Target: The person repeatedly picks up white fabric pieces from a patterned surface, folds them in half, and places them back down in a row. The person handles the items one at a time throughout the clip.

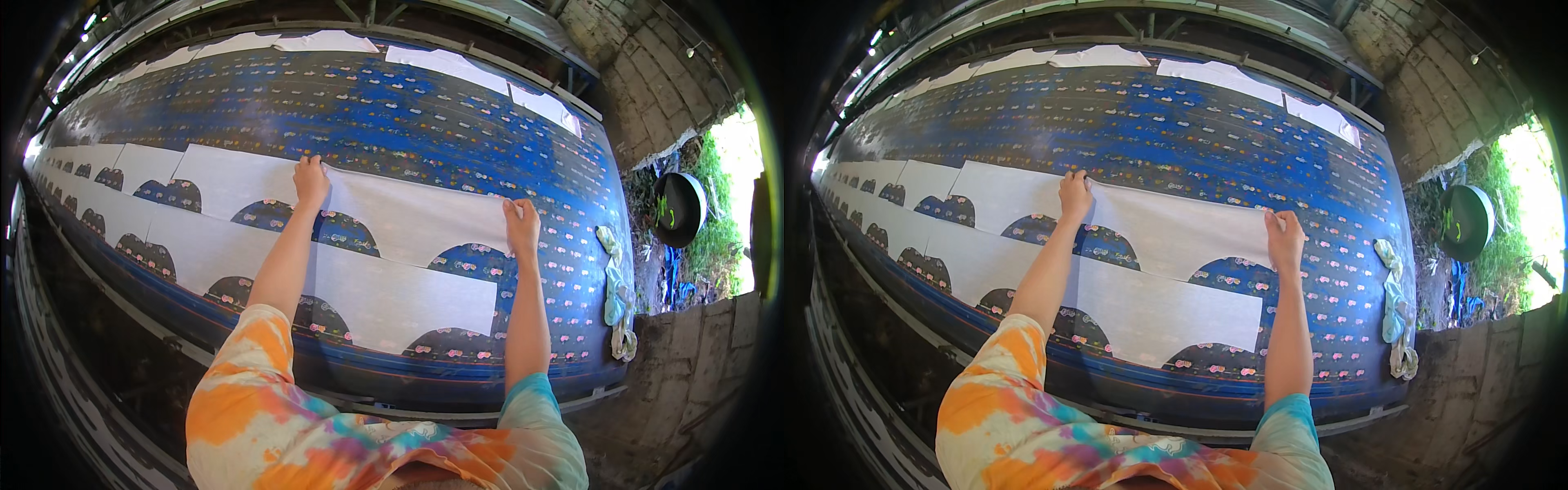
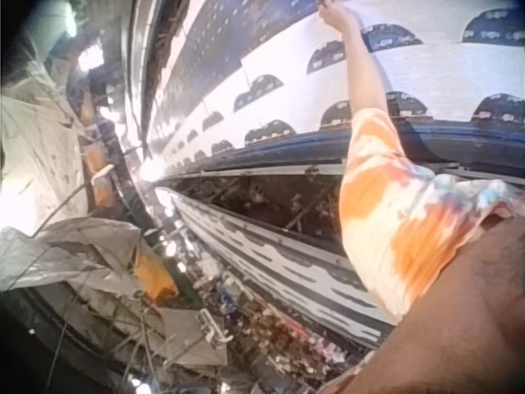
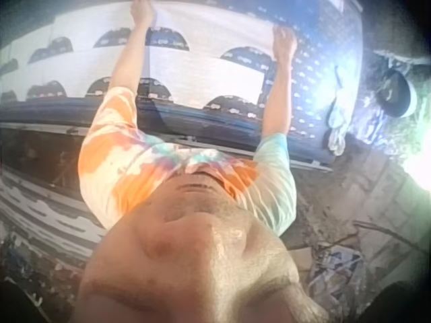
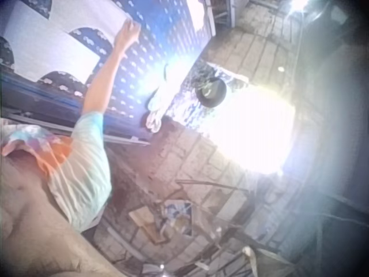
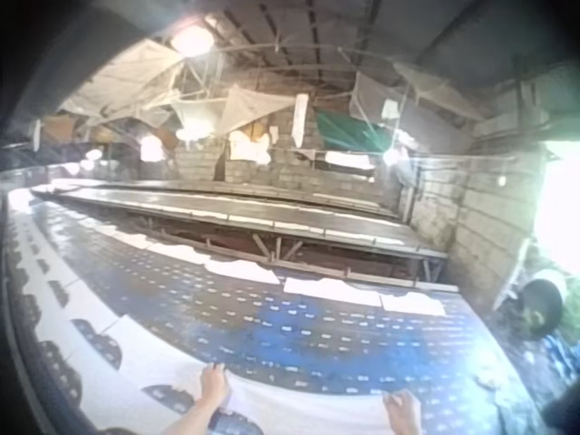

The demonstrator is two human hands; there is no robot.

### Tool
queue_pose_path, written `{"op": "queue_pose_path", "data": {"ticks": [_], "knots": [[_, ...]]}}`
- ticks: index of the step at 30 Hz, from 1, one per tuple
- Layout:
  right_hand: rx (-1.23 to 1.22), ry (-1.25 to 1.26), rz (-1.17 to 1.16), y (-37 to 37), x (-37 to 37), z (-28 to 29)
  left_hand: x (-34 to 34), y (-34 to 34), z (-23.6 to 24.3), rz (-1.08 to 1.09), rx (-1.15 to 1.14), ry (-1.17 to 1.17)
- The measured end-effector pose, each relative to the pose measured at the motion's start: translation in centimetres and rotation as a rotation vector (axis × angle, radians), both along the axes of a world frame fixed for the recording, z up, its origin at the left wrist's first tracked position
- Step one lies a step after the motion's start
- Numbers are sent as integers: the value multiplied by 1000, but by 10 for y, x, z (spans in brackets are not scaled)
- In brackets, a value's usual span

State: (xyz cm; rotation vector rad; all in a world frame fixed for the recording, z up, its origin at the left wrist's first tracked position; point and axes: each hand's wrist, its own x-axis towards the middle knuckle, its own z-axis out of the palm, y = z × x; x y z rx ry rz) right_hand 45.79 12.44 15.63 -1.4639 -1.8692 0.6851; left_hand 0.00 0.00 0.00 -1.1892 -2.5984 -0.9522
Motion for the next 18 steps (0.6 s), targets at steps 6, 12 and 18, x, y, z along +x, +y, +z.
{"op": "queue_pose_path", "data": {"ticks": [6,12,18], "knots": [[70,7,-11,-4,14,-20,24,-5,21,-103,110,-157],[236,204,8,-51,9,-27,59,-65,68,-76,649,-95],[222,284,-5,-82,33,11,58,-118,132,-74,736,10]]}}
